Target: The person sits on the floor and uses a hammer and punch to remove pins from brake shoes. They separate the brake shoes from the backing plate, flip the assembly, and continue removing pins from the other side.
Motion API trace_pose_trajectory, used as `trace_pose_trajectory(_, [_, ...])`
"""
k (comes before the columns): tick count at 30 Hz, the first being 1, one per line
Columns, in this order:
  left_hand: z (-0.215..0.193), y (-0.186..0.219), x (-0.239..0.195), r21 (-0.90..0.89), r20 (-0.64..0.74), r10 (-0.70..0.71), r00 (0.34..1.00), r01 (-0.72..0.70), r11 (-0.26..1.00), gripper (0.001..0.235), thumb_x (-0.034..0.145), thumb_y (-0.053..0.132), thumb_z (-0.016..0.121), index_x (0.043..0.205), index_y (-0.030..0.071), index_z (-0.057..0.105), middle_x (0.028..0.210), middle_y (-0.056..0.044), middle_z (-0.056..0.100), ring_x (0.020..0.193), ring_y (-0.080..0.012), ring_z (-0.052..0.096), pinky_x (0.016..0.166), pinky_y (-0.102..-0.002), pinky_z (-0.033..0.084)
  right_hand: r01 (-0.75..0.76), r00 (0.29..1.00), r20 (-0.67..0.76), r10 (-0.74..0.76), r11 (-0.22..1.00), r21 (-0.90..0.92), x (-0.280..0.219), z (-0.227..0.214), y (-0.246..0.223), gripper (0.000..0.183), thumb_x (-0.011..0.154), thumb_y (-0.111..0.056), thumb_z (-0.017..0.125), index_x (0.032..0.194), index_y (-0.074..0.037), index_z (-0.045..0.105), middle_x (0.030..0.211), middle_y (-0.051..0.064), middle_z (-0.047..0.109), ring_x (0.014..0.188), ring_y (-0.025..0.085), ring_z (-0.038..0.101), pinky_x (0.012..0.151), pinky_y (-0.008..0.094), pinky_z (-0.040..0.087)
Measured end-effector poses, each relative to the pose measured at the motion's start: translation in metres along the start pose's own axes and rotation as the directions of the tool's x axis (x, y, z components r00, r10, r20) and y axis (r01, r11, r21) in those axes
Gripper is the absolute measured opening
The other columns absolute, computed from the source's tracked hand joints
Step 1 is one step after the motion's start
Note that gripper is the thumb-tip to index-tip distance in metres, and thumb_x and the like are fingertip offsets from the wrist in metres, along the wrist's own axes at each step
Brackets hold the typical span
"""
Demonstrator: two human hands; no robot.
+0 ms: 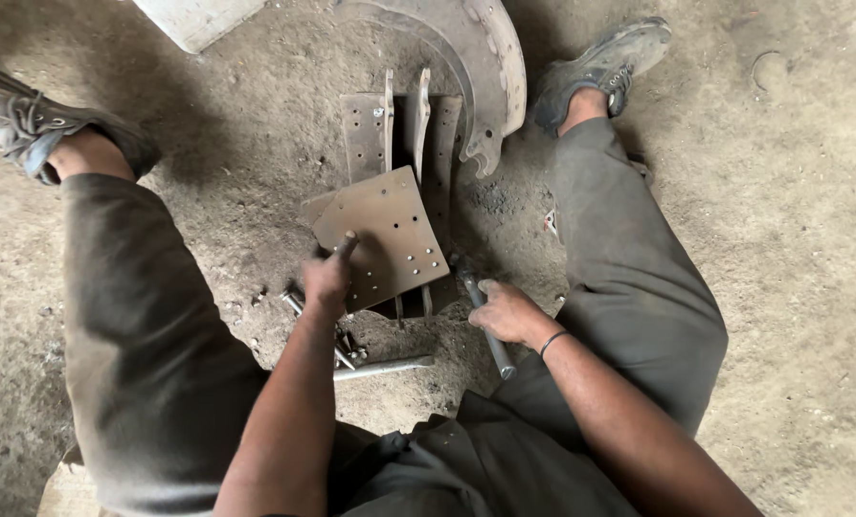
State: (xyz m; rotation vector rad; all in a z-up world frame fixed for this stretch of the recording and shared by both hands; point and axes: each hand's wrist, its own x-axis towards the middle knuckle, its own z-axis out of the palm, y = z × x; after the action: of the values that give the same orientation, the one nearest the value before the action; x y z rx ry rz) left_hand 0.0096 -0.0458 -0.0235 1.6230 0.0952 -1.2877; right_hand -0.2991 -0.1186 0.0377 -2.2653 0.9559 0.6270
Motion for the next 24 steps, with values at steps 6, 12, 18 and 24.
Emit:
trace_pose_trajectory(6, [0.003, 0.005, -0.008, 0.091, -0.07, 0.085, 0.994, -0.078, 0.993, 0.056, 0.096, 0.036, 0.068, 0.133, -0.005, 0.057, 0.122, -0.018, 0.07, 0.108, -0.0274, 0.068, 0.096, -0.04, 0.055, 0.152, 0.985, 0.123, -0.124, 0.954, -0.259, -0.003, 0.002, 0.005, 0.017, 0.083, -0.015, 0.067, 0.089, -0.024, 0.08, 0.115, 0.017, 0.062, 0.106, 0.033, 0.065, 0.087, 0.042, 0.054])
trace_pose_trajectory(12, [-0.005, -0.014, -0.01, 0.314, -0.072, 0.12, 0.99, -0.092, 0.945, 0.046, 0.102, 0.035, 0.056, 0.128, -0.002, 0.063, 0.117, -0.016, 0.073, 0.105, -0.0259, 0.069, 0.092, -0.039, 0.053, -0.259, 0.965, 0.184, 0.187, 0.784, 0.564, -0.001, 0.015, 0.009, 0.005, 0.082, -0.005, 0.066, 0.082, 0.0, 0.067, 0.095, 0.011, 0.066, 0.076, 0.026, 0.074, 0.067, 0.033, 0.059])
trace_pose_trajectory(18, [-0.019, -0.014, -0.014, 0.48, -0.1, 0.15, 0.984, -0.085, 0.873, 0.049, 0.1, 0.04, 0.061, 0.123, -0.004, 0.065, 0.115, -0.019, 0.074, 0.104, -0.0286, 0.07, 0.093, -0.039, 0.052, -0.524, 0.837, 0.37, 0.403, 0.397, 0.753, 0.0, 0.033, 0.022, 0.015, 0.082, 0.002, 0.069, 0.093, -0.005, 0.061, 0.078, 0.012, 0.067, 0.066, 0.027, 0.068, 0.055, 0.04, 0.055])
trace_pose_trajectory(24, [-0.017, -0.014, -0.026, 0.55, -0.139, 0.137, 0.981, -0.038, 0.834, 0.055, 0.096, 0.044, 0.067, 0.122, -0.005, 0.065, 0.116, -0.02, 0.073, 0.107, -0.032, 0.071, 0.095, -0.04, 0.053, -0.469, 0.848, 0.407, 0.341, 0.124, 0.874, -0.005, 0.058, 0.032, 0.014, 0.094, -0.018, 0.058, 0.093, -0.007, 0.067, 0.072, 0.004, 0.069, 0.058, 0.017, 0.064, 0.048, 0.036, 0.049])
